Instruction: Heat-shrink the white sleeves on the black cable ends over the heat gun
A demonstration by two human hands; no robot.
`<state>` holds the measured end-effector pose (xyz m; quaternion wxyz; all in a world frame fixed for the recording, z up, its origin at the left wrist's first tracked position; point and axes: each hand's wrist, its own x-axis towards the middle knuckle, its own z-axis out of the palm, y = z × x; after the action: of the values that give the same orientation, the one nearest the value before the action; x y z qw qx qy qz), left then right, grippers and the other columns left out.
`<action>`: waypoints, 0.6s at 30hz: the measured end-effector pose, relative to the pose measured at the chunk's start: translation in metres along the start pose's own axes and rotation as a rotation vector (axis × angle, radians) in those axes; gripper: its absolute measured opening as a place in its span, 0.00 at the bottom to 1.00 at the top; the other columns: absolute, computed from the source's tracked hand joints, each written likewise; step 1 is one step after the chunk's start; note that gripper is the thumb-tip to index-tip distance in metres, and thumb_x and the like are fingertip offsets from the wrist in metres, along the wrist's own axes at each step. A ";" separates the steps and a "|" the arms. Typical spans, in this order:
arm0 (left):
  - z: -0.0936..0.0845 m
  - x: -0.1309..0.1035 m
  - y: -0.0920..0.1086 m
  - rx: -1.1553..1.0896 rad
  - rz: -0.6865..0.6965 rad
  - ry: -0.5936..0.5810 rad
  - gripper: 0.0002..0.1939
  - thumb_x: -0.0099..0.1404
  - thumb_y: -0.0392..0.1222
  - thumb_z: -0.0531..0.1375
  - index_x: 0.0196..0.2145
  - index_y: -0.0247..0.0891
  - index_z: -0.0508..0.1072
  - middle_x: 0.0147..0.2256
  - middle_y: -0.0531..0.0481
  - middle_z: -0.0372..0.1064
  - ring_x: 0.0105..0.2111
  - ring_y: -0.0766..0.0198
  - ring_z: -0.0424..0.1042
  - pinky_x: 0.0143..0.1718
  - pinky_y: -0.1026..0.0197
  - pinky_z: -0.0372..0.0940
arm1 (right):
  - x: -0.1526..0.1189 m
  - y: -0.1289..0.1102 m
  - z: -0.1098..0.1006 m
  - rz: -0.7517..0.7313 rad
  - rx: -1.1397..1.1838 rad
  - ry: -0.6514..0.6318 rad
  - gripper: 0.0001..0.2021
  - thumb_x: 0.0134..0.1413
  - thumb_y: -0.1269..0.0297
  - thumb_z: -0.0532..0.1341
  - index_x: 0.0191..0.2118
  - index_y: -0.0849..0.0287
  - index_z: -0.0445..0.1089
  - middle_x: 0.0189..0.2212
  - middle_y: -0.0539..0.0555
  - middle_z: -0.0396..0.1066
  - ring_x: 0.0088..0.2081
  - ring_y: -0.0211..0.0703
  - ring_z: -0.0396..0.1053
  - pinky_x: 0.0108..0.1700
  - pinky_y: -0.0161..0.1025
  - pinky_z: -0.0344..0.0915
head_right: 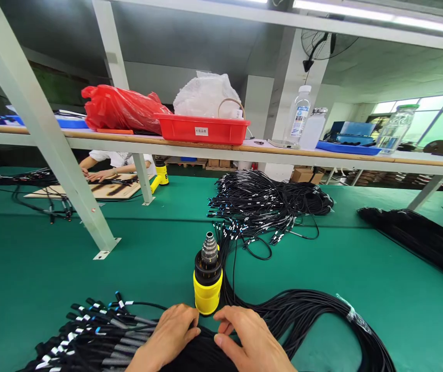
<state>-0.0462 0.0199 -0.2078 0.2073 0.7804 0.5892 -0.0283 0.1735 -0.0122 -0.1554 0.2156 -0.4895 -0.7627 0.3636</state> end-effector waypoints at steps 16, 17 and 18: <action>-0.093 -0.087 -0.061 0.043 0.017 0.238 0.12 0.67 0.44 0.52 0.30 0.43 0.72 0.31 0.52 0.75 0.34 0.59 0.72 0.36 0.61 0.62 | -0.016 -0.007 -0.026 0.042 0.061 0.036 0.15 0.63 0.56 0.56 0.54 0.50 0.68 0.46 0.52 0.73 0.49 0.46 0.69 0.54 0.40 0.63; -0.099 -0.097 -0.066 0.055 0.038 0.270 0.12 0.67 0.46 0.52 0.29 0.44 0.72 0.30 0.53 0.75 0.32 0.60 0.72 0.35 0.62 0.63 | -0.017 -0.009 -0.030 0.037 0.075 0.033 0.16 0.63 0.55 0.56 0.54 0.50 0.68 0.46 0.52 0.72 0.49 0.46 0.69 0.55 0.41 0.63; -0.103 -0.106 -0.069 0.061 0.074 0.307 0.12 0.67 0.47 0.53 0.30 0.45 0.73 0.30 0.54 0.75 0.31 0.61 0.73 0.35 0.63 0.64 | -0.018 -0.011 -0.034 0.029 0.088 0.028 0.16 0.63 0.55 0.56 0.54 0.50 0.67 0.46 0.52 0.72 0.49 0.46 0.68 0.55 0.41 0.63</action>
<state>-0.1632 -0.0242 -0.1032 0.0919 0.8027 0.5836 0.0811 0.1979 -0.0199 -0.1250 0.2422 -0.4958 -0.7356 0.3929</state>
